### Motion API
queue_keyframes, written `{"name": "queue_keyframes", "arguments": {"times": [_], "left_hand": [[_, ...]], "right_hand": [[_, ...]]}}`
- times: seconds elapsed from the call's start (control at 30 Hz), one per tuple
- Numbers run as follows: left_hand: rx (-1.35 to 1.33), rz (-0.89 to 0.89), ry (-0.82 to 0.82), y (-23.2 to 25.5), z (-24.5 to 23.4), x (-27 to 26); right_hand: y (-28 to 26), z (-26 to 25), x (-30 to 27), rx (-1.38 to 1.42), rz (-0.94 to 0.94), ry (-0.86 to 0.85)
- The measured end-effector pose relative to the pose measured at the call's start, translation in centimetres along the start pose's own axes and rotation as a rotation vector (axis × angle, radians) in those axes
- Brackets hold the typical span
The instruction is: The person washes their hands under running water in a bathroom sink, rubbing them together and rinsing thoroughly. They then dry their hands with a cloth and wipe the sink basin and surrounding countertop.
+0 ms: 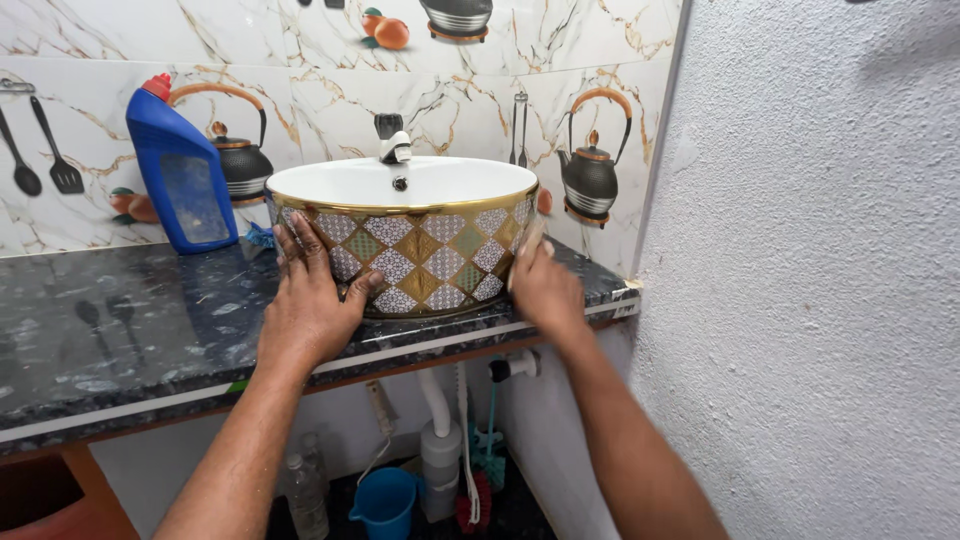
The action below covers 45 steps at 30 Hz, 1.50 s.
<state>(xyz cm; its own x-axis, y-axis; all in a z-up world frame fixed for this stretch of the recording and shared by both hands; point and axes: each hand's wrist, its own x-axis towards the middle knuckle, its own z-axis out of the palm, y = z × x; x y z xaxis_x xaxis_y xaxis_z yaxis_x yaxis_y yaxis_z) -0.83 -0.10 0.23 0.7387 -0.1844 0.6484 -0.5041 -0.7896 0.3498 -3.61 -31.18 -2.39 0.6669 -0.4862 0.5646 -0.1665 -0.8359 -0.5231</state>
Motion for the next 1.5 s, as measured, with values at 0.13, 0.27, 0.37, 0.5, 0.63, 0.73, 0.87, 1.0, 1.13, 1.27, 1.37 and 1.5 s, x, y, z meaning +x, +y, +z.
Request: {"name": "queue_keyframes", "arguments": {"times": [0.13,0.27,0.37,0.5,0.63,0.73,0.87,1.0,1.13,1.27,1.37,1.5], "left_hand": [[-0.007,-0.036,-0.031,-0.1,0.1,-0.1],[-0.001,-0.043,-0.037,0.0,-0.2,0.1],[0.019,-0.097,-0.092,0.1,-0.2,0.1],[0.048,-0.105,-0.102,0.0,-0.2,0.2],[0.046,-0.091,-0.085,0.0,-0.1,0.2],[0.044,-0.100,-0.091,-0.1,0.0,0.2],[0.025,-0.080,-0.052,-0.2,0.0,0.1],[0.003,-0.069,-0.013,-0.2,0.2,-0.1],[0.001,-0.071,-0.004,0.0,-0.2,-0.2],[-0.023,-0.068,0.025,0.2,-0.6,-0.5],[-0.109,-0.132,0.000,0.2,-0.6,-0.5],[-0.214,-0.040,0.201,-0.5,-0.1,-0.7]], "right_hand": [[-2.2,-1.3,-6.7,-0.204,-0.185,0.106],[-4.3,-1.4,-11.2,-0.273,-0.448,0.211],[-3.8,-1.0,-11.8,-0.285,-0.521,0.200],[-0.2,-2.4,-8.6,-0.158,-0.364,0.091],[2.3,-4.6,-3.4,-0.200,-0.181,0.063],[2.4,-5.5,-1.5,-0.218,-0.047,-0.003],[1.2,-5.2,-3.9,-0.240,-0.174,0.120],[-0.5,-4.7,-8.3,-0.110,-0.253,0.188],[-3.0,-4.3,-9.3,0.362,-0.285,0.336],[-7.3,-2.3,-7.0,0.500,-0.717,0.412],[-9.8,0.3,-8.3,0.099,-0.944,0.572],[-12.0,1.1,-8.4,-0.231,-1.109,0.504]]}}
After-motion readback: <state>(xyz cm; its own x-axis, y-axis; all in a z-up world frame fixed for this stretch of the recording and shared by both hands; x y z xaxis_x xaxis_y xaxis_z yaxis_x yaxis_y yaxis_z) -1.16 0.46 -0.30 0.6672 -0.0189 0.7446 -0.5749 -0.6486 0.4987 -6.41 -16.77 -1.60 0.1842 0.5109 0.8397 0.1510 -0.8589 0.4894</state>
